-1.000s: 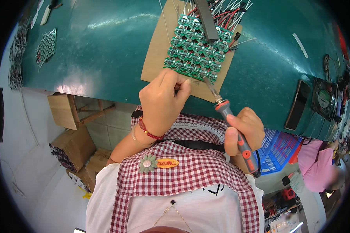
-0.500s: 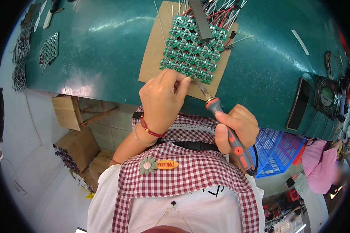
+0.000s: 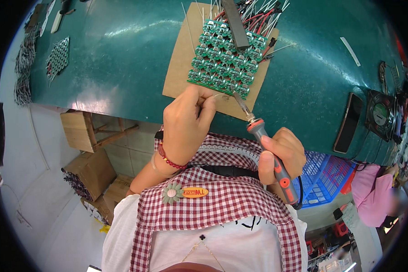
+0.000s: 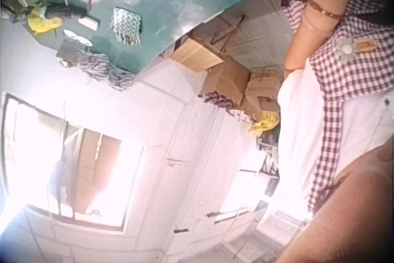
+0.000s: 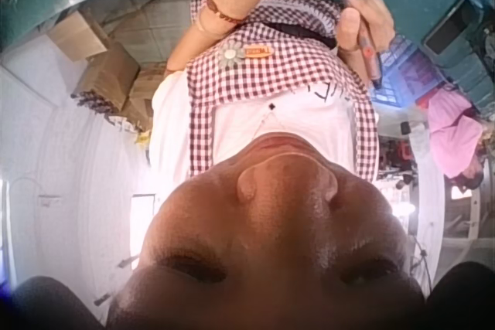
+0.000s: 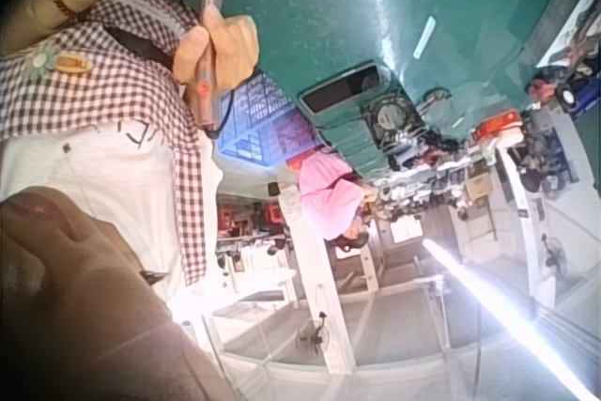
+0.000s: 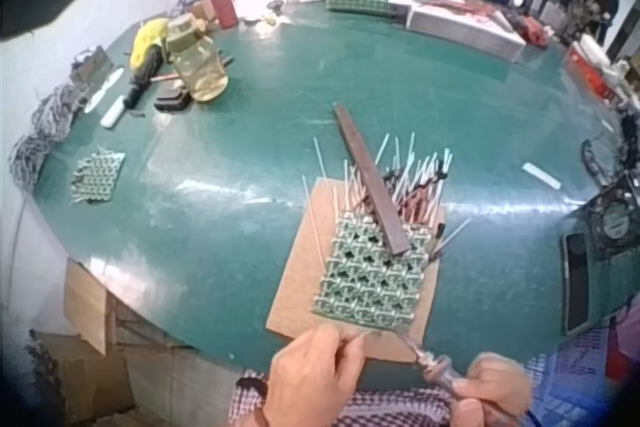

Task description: The person is soldering electronic components onto a printed circuit board.

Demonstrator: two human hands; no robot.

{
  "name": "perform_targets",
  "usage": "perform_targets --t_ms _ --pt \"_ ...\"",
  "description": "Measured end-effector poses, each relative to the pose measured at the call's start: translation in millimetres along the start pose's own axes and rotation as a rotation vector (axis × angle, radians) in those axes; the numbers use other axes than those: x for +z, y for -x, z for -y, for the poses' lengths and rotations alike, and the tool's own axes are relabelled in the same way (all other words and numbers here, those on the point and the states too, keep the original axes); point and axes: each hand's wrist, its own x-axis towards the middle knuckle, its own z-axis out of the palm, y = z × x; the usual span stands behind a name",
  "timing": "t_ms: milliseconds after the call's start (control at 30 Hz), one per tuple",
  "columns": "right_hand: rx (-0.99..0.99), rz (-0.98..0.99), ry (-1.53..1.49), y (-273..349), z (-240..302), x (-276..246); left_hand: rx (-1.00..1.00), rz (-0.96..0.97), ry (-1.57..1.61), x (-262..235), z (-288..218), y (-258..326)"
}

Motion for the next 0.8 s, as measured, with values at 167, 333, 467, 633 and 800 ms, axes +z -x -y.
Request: perform_targets --t_ms 167,333,467,633,800 --pt "0.044 0.029 -0.024 2 0 3 0.002 0.012 -0.037 6 4 -2" --pt "0.061 0.022 -0.019 5 -2 6 0.017 0.017 -0.117 10 4 -2" --pt "0.036 0.059 -0.008 2 -1 7 0.016 0.011 -0.165 12 4 -3" --pt "-0.005 0.106 0.019 2 -1 3 -0.016 0.034 -0.108 4 1 -4" --pt "-0.011 -0.198 -0.047 12 -7 1 -0.139 0.044 0.118 -16 0 1"
